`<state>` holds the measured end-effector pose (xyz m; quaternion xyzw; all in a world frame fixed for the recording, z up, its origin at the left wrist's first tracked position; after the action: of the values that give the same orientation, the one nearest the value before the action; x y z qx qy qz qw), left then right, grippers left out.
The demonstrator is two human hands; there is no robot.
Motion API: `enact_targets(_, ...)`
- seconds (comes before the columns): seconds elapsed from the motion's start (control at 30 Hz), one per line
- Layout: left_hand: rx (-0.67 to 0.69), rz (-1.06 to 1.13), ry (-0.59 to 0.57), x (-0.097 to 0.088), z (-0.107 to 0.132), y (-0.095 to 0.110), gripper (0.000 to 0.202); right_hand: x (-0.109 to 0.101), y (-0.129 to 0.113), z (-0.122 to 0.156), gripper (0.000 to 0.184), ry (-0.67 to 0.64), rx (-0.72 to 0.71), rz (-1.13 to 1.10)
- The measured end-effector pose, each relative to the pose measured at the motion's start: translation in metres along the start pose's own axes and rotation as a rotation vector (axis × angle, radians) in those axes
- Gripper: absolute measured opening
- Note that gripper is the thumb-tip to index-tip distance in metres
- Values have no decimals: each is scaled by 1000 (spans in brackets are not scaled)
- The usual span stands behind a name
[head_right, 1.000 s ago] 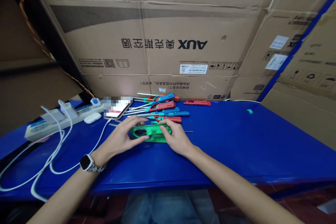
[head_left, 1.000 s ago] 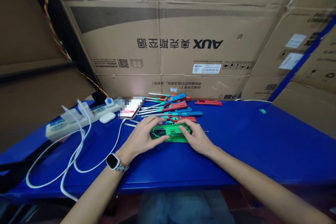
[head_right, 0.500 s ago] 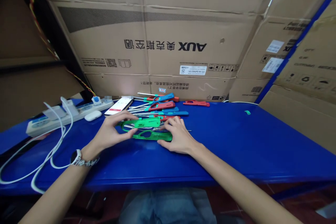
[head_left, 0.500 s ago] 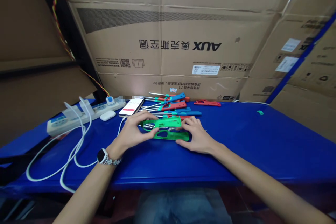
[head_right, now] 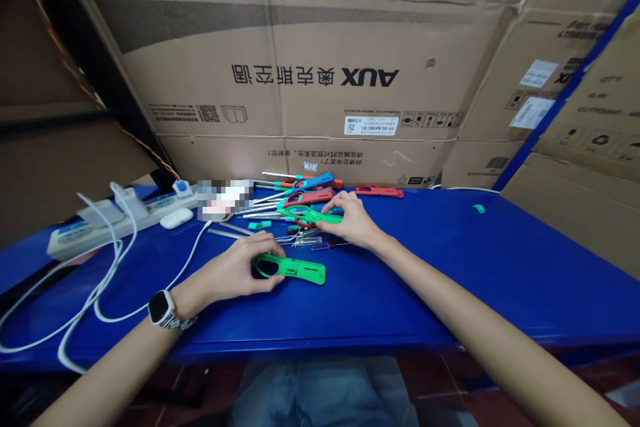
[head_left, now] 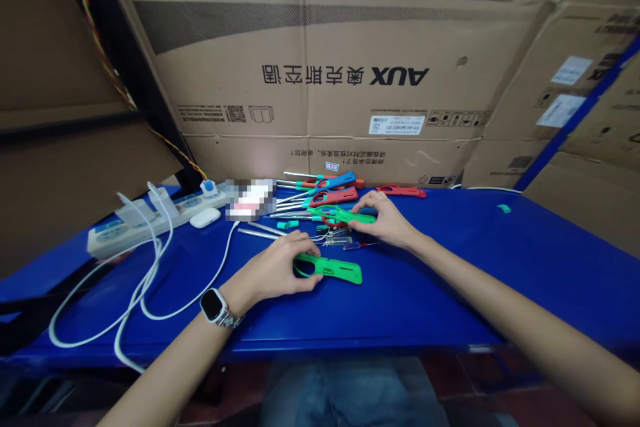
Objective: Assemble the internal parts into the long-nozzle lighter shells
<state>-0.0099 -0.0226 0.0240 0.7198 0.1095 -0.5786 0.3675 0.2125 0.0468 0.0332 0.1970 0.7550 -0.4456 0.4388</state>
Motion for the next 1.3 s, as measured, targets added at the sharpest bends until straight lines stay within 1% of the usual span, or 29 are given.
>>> enact_targets(0.1,2,-33,15,-1,1,0,25,9,-4,-25,21,-23,23,81)
enact_targets(0.17,-5,-53,58,-6,2,-3,23,17,-5,-38,21,-57,49,117)
enact_targets(0.27,-84,-122,134,-17,4,-20,21,22,-6,-45,25,-71,63,126)
enact_targets(0.3,-127,-163,126,-20,3,-28,21,21,-8,-43,27,-58,47,125)
enact_targets(0.37,-198,-237,36,-22,1,-43,19,20,-17,-35,31,-25,-22,131)
enact_targets(0.4,-221,-259,-13,-23,-1,-50,19,20,-22,-29,30,-13,-65,140)
enact_targets(0.47,-248,-269,-100,-23,-4,-58,18,25,-35,-19,22,-53,-151,181)
enact_targets(0.53,-253,-251,-143,-23,-7,-62,18,33,-44,-12,20,-115,-203,222)
enact_targets(0.63,-240,-212,-137,-22,-9,-63,16,43,-47,-9,18,-165,-209,225)
enact_targets(0.73,-242,-182,-106,-22,-11,-64,11,48,-41,-11,14,-165,-183,171)
enact_targets(0.83,-229,-173,-92,-21,-14,-65,16,49,-38,-13,10,-155,-174,136)
enact_targets(0.97,-125,-164,-105,-21,-20,-62,10,49,-39,-11,8,-144,-174,115)
enact_targets(1.03,-74,-152,-80,-25,-23,-59,10,49,-39,-10,7,-139,-178,105)
enact_targets(1.17,-17,-115,2,-37,-28,-53,10,44,-38,-10,8,-59,-185,51)
enact_targets(1.3,25,-153,88,-42,-31,-43,13,36,-34,-11,10,49,-170,-30)
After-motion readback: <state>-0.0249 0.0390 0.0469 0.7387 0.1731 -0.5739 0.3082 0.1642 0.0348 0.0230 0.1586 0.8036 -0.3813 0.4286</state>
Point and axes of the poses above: each hand's wrist, its own z-axis away from the middle knuckle, its own x-axis out of the palm, y = z × x, the point moved 5 cm from there along -z, towards the middle knuckle, and after that the axes turned 15 degrees about -y, right-handed, at the moved point
